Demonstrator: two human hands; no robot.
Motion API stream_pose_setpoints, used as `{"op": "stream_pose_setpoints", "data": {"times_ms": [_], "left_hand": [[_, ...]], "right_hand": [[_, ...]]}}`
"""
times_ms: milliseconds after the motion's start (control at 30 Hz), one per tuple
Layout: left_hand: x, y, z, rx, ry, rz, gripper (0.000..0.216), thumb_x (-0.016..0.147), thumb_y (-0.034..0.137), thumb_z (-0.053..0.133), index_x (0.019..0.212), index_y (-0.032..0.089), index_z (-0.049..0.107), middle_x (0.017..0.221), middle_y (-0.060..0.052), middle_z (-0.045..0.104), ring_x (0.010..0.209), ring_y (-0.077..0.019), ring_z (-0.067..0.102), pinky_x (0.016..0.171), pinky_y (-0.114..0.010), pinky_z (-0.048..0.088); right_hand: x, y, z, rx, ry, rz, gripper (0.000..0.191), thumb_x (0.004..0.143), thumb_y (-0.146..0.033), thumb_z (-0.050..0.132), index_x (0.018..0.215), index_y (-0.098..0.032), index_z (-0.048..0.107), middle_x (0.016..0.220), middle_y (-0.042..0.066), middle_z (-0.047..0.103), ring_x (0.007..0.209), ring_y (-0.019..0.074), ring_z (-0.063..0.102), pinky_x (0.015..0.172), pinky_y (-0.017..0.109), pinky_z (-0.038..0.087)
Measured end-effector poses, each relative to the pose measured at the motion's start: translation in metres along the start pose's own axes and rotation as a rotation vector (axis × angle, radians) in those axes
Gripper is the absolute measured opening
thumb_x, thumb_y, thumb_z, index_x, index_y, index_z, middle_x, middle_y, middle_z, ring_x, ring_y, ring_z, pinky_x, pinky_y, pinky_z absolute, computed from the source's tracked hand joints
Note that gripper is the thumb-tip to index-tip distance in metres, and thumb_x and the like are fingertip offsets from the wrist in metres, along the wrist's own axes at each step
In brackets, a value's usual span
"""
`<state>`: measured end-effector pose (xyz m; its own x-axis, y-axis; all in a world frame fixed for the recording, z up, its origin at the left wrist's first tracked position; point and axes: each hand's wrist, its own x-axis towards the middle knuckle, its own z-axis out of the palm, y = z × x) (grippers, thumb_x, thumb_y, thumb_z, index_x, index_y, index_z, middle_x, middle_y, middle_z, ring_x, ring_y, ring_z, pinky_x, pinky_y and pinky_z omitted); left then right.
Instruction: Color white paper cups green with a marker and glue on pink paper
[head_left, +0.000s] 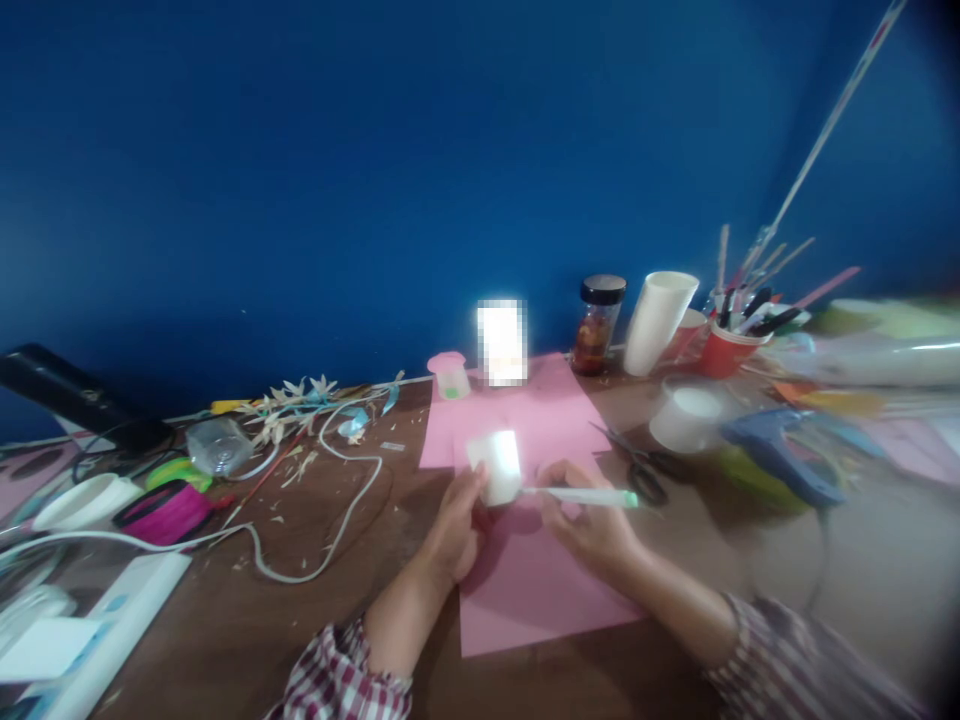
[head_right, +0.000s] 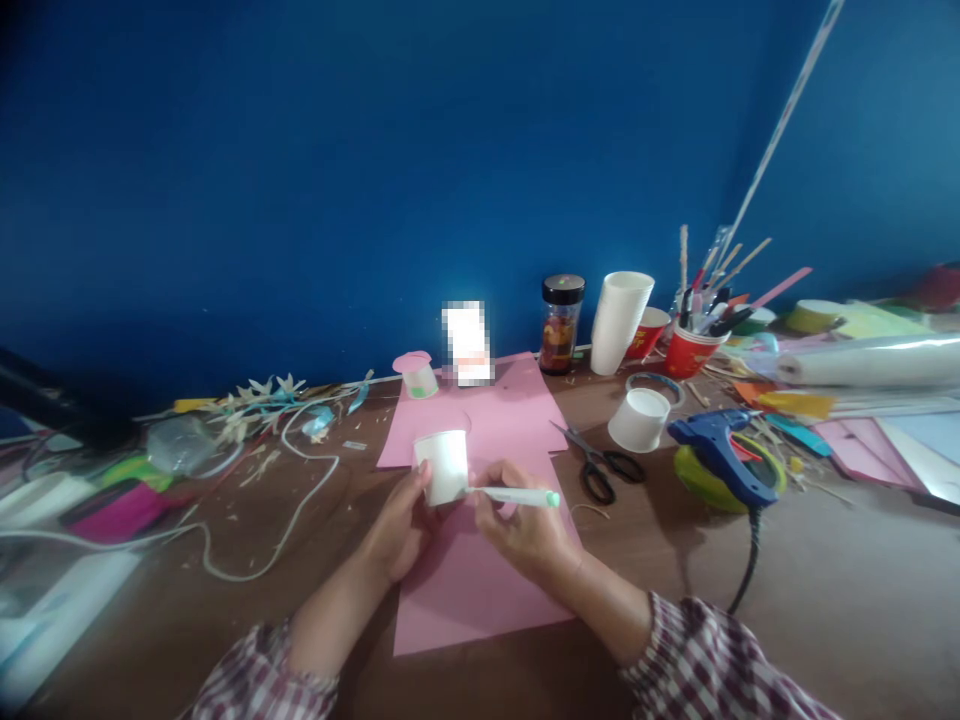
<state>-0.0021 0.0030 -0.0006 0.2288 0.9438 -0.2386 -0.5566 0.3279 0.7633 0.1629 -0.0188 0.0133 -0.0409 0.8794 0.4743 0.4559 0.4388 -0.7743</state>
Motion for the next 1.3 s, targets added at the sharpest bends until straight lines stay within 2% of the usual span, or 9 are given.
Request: {"op": "stream_pose_setpoints", "data": {"times_ms": [367,733,1000,1133,1300], "left_hand": [[0.0011,0.0011,0.0019,-0.029,0.022,-0.003,0.027,0.077,0.038,0.073,0.081,0.012,0.067,0.071,-0.003,0.066,0.064,-0.0139,0.061,0.075,-0.030,0.052],[0.0015,0.0001,0.0003,-0.031,0.020,-0.003,0.026,0.080,0.037,0.070,0.086,0.012,0.068,0.073,-0.004,0.066,0.068,-0.0158,0.062,0.073,-0.030,0.052],[0.0009,-0.0002,-0.0018,-0.012,-0.003,-0.008,0.029,0.081,0.039,0.068,0.090,0.011,0.068,0.079,-0.007,0.069,0.079,-0.0212,0.067,0.077,-0.033,0.052],[0.0020,-0.0010,-0.0024,-0.019,-0.012,-0.014,0.029,0.081,0.039,0.068,0.090,0.012,0.068,0.079,-0.007,0.070,0.079,-0.0211,0.067,0.075,-0.031,0.051],[0.0034,-0.0047,-0.0058,0.025,0.077,-0.009,0.029,0.079,0.041,0.070,0.086,0.013,0.067,0.071,-0.005,0.068,0.069,-0.0156,0.063,0.066,-0.025,0.047]], "right_hand": [[0.0005,0.0003,0.0002,0.017,-0.014,-0.010,0.006,0.079,-0.021,0.052,0.075,-0.021,0.056,0.062,-0.001,0.063,0.054,0.0123,0.057,0.047,0.020,0.046],[0.0000,-0.0002,0.0005,0.001,-0.010,-0.019,0.005,0.078,-0.020,0.053,0.074,-0.020,0.056,0.062,-0.001,0.061,0.052,0.0110,0.055,0.049,0.019,0.045],[-0.0014,0.0010,0.0023,0.007,-0.024,-0.009,0.006,0.079,-0.020,0.053,0.074,-0.021,0.055,0.061,-0.002,0.061,0.052,0.0107,0.054,0.047,0.019,0.042],[-0.0028,0.0025,0.0009,-0.002,-0.035,-0.010,0.004,0.080,-0.020,0.054,0.076,-0.021,0.056,0.064,-0.001,0.062,0.054,0.0115,0.055,0.049,0.020,0.043],[-0.0034,0.0037,-0.0051,0.051,0.048,-0.016,0.003,0.084,-0.020,0.054,0.083,-0.021,0.057,0.074,0.001,0.063,0.066,0.0143,0.059,0.060,0.023,0.048]]}}
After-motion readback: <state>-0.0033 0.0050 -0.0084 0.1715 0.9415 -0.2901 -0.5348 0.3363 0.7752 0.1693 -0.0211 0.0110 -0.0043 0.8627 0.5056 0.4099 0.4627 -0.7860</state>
